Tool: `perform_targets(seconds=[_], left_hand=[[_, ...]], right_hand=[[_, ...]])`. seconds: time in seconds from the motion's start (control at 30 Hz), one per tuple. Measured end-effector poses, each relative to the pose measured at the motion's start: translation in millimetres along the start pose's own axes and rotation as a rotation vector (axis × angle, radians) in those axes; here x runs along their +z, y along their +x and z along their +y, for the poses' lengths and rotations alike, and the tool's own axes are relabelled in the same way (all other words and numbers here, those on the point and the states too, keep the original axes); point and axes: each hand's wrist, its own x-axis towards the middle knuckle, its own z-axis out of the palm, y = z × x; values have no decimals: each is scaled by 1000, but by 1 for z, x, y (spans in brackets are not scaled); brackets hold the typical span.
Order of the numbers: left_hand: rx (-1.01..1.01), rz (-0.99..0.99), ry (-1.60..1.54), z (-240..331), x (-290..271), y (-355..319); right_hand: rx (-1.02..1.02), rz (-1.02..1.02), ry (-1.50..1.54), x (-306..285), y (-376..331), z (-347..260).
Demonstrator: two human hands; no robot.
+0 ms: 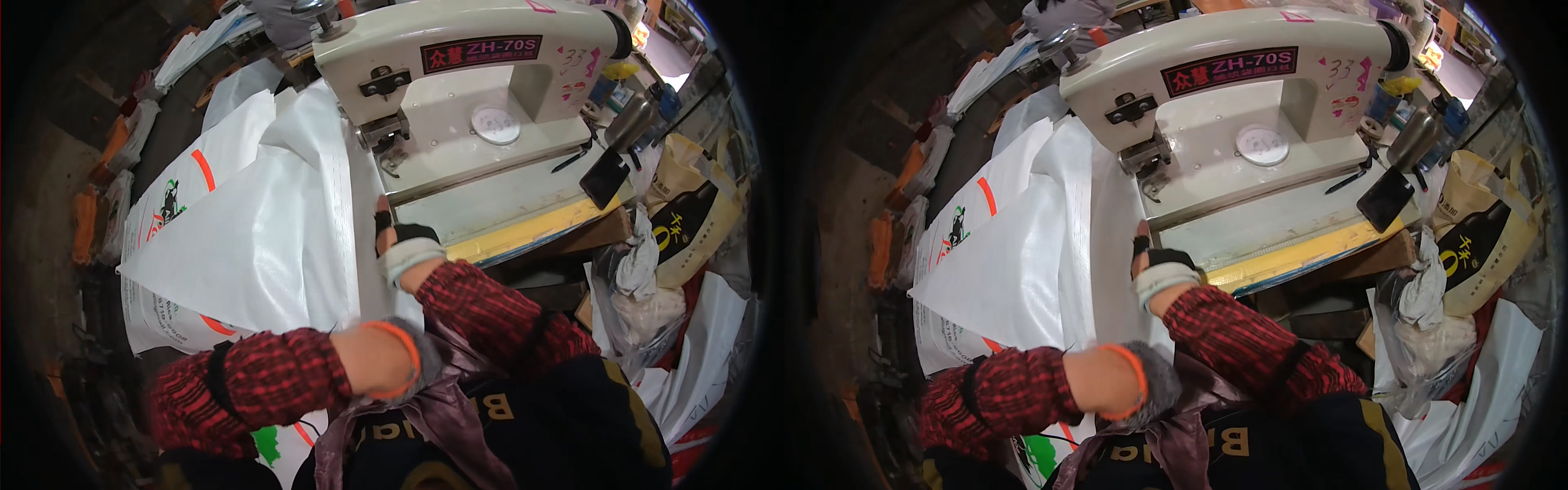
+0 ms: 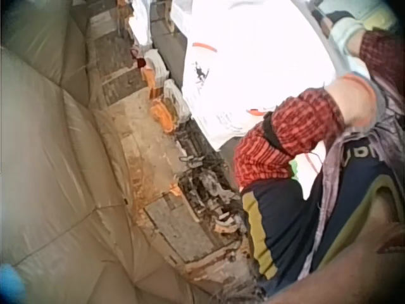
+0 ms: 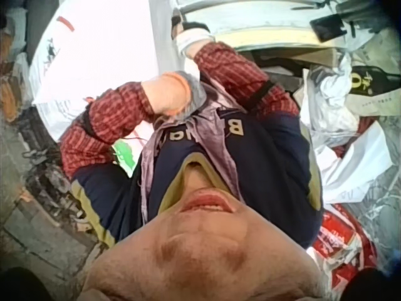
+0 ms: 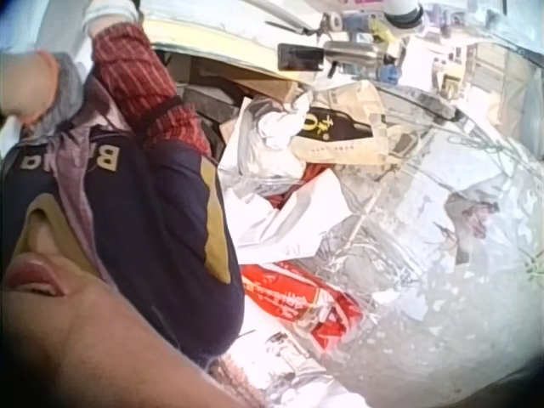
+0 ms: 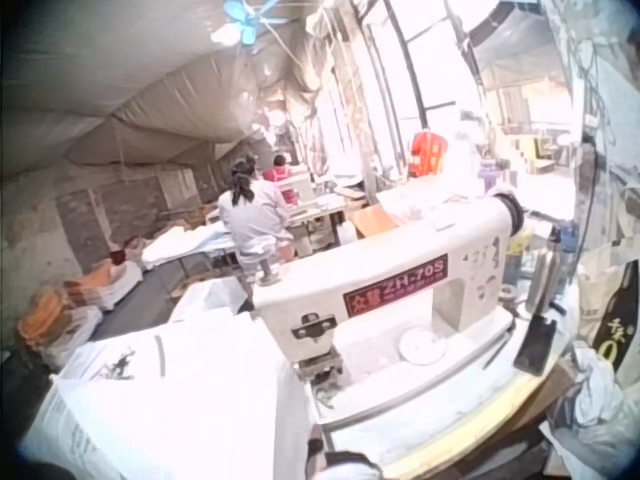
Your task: The recorder uses an industrial sewing machine to sew large polypropylene or plastic bags with a brand logo.
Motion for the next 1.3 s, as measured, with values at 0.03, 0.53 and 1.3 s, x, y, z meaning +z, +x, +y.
perform_targets(seconds=[0.03, 0.53, 1.3], left_hand=[[14, -9, 11, -12, 2, 12], [-503, 281, 340, -65, -43, -97], [25, 275, -134, 19, 38, -6]], right_hand=[[91, -49, 73, -5, 9, 3], [-55, -11, 685, 81, -1, 57], [171, -65, 448, 19, -19, 27]])
